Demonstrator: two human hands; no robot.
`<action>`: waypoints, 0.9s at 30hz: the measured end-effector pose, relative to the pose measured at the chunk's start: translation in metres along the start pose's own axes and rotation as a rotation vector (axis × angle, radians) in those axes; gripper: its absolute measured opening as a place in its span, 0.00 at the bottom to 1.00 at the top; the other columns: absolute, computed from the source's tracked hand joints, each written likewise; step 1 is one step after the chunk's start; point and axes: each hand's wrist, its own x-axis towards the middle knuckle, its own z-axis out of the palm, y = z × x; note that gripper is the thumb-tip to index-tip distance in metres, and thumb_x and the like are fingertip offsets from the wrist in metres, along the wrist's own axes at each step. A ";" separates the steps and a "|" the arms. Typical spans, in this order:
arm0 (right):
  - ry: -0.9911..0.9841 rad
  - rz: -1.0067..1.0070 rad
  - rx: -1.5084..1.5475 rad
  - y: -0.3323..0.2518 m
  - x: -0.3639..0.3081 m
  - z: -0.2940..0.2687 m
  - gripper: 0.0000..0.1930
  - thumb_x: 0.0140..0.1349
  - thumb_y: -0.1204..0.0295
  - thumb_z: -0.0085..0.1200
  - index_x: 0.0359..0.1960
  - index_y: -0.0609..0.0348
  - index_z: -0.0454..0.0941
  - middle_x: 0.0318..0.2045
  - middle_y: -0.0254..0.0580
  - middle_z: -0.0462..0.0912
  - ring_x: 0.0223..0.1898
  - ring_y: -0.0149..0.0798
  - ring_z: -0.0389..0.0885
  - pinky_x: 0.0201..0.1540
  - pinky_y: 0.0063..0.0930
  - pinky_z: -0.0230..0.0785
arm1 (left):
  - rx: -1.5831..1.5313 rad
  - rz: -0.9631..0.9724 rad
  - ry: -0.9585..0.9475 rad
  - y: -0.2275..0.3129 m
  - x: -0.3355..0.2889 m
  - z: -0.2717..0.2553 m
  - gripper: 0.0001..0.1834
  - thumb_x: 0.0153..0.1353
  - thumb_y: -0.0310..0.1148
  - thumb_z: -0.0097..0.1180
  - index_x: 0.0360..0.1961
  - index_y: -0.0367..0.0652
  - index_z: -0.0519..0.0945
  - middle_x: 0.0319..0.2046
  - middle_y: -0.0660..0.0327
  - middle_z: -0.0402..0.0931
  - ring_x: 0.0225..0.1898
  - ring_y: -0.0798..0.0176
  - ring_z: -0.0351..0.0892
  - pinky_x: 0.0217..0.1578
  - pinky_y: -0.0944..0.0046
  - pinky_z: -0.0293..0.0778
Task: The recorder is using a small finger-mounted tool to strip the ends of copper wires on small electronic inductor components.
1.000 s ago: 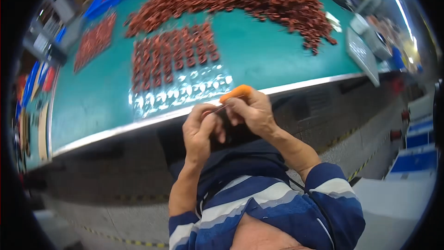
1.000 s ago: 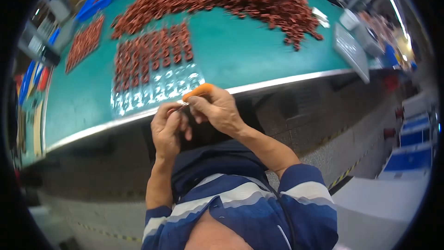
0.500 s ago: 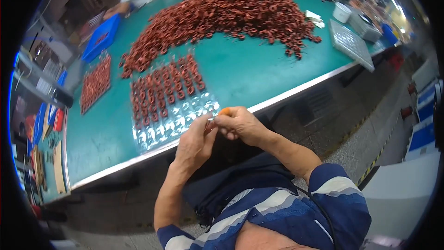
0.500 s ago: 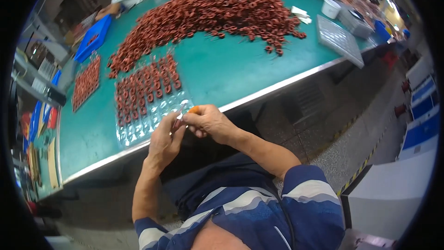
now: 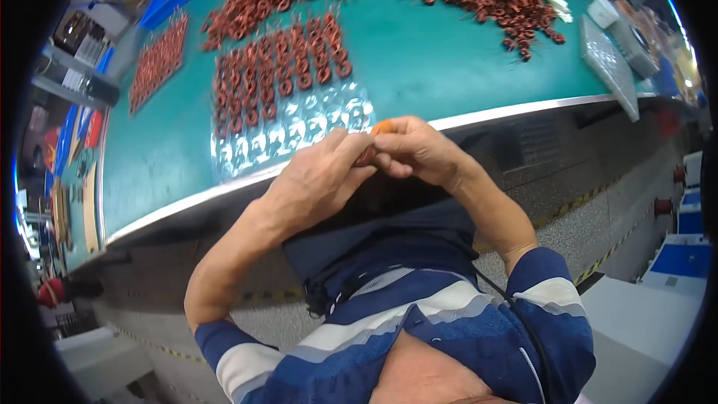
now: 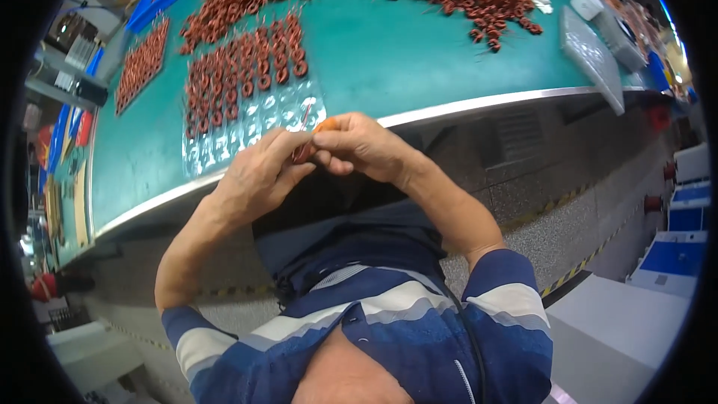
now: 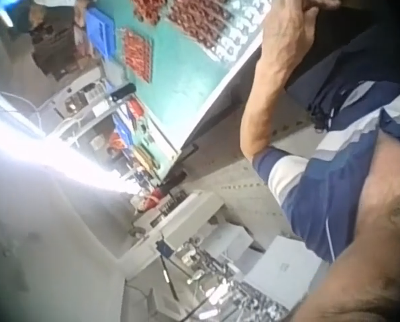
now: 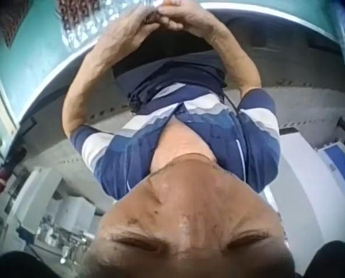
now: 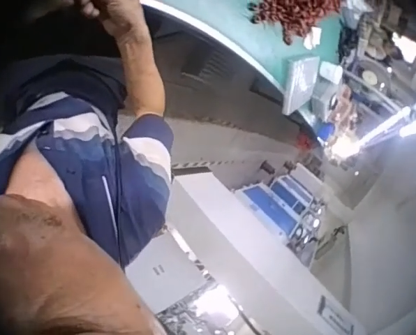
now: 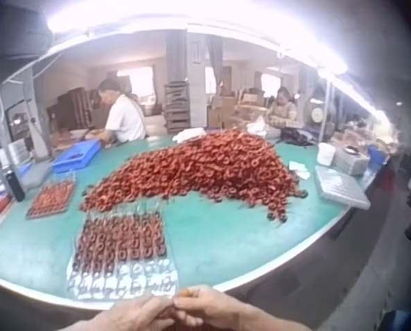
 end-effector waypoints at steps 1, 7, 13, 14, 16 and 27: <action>-0.014 0.014 0.009 0.002 0.000 0.001 0.10 0.66 0.67 0.54 0.37 0.64 0.77 0.21 0.34 0.76 0.17 0.22 0.68 0.18 0.13 0.58 | -0.002 -0.029 -0.001 0.001 -0.004 -0.001 0.15 0.55 0.26 0.59 0.43 0.39 0.70 0.31 0.50 0.70 0.32 0.45 0.75 0.31 0.53 0.73; -0.048 0.108 -0.073 0.001 0.006 0.003 0.10 0.66 0.67 0.54 0.35 0.63 0.77 0.20 0.36 0.76 0.15 0.24 0.69 0.18 0.14 0.59 | -0.013 -0.025 -0.051 -0.003 -0.017 -0.002 0.16 0.53 0.26 0.63 0.41 0.42 0.72 0.29 0.57 0.71 0.30 0.52 0.76 0.30 0.57 0.73; 0.272 -0.128 -0.719 -0.003 0.001 0.030 0.11 0.61 0.68 0.56 0.30 0.65 0.80 0.16 0.33 0.76 0.17 0.24 0.72 0.19 0.19 0.61 | 0.168 -0.072 0.034 -0.009 -0.027 0.019 0.16 0.54 0.26 0.64 0.41 0.38 0.70 0.30 0.56 0.73 0.31 0.55 0.78 0.30 0.60 0.73; 0.337 -0.309 -0.882 0.001 -0.002 0.038 0.10 0.61 0.68 0.57 0.30 0.66 0.80 0.15 0.33 0.76 0.17 0.24 0.72 0.18 0.20 0.61 | -0.008 -0.188 0.139 -0.006 -0.028 0.021 0.15 0.55 0.27 0.63 0.40 0.37 0.69 0.30 0.53 0.73 0.30 0.53 0.78 0.30 0.60 0.73; 0.400 -0.530 -0.908 0.009 -0.006 0.046 0.10 0.60 0.69 0.58 0.30 0.66 0.80 0.14 0.32 0.75 0.15 0.22 0.69 0.18 0.19 0.59 | -0.345 -0.313 0.334 -0.005 -0.033 0.030 0.14 0.61 0.28 0.60 0.42 0.36 0.68 0.31 0.51 0.76 0.29 0.57 0.79 0.32 0.65 0.74; 0.347 -0.332 -0.699 0.015 0.019 0.044 0.09 0.61 0.71 0.56 0.30 0.67 0.79 0.19 0.32 0.78 0.15 0.21 0.70 0.17 0.17 0.60 | -1.191 -0.260 0.668 -0.016 -0.036 0.074 0.15 0.71 0.32 0.45 0.53 0.36 0.63 0.31 0.57 0.73 0.29 0.66 0.76 0.34 0.68 0.75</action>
